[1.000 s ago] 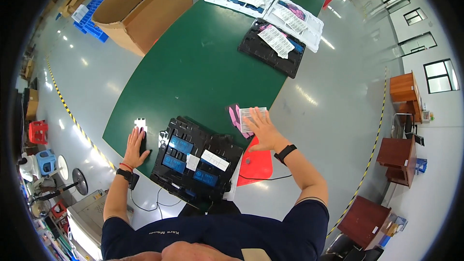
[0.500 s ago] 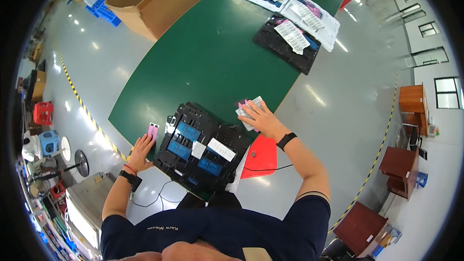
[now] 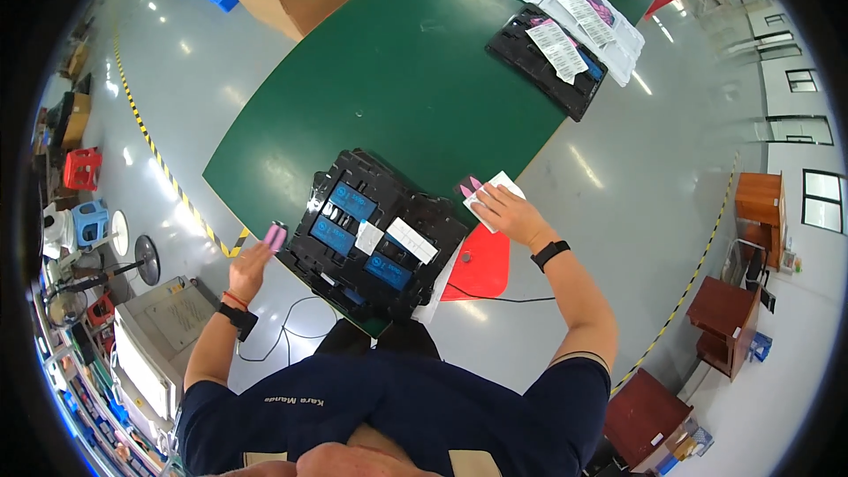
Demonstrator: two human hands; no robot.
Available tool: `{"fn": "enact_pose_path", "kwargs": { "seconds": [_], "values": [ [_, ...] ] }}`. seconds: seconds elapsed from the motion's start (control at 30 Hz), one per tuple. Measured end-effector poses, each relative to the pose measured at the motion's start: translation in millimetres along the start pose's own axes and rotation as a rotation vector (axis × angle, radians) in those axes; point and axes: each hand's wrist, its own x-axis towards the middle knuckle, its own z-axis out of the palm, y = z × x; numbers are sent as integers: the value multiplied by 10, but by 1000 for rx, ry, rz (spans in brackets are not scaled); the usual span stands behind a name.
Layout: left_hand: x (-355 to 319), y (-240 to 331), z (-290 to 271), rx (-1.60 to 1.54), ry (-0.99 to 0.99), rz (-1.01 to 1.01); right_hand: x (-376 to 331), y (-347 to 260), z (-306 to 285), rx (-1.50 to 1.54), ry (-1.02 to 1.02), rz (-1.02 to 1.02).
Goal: Placing components into bags, vacuum sealing them, and organizing them into a black assembly tray.
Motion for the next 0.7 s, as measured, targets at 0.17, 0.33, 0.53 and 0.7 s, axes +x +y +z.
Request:
{"fn": "enact_pose_path", "kwargs": {
  "seconds": [0.17,0.33,0.53,0.7],
  "values": [
    [438,306,-320,78,389,-250,119,31,-126,62,280,262],
    [762,1025,-102,-129,444,-39,652,-620,-504,162,492,135],
    [728,1223,289,-184,79,32,885,-1309,-217,231,158,17],
    [794,841,234,-276,262,-414,564,-1354,-538,398,23,245]
  ]
}}
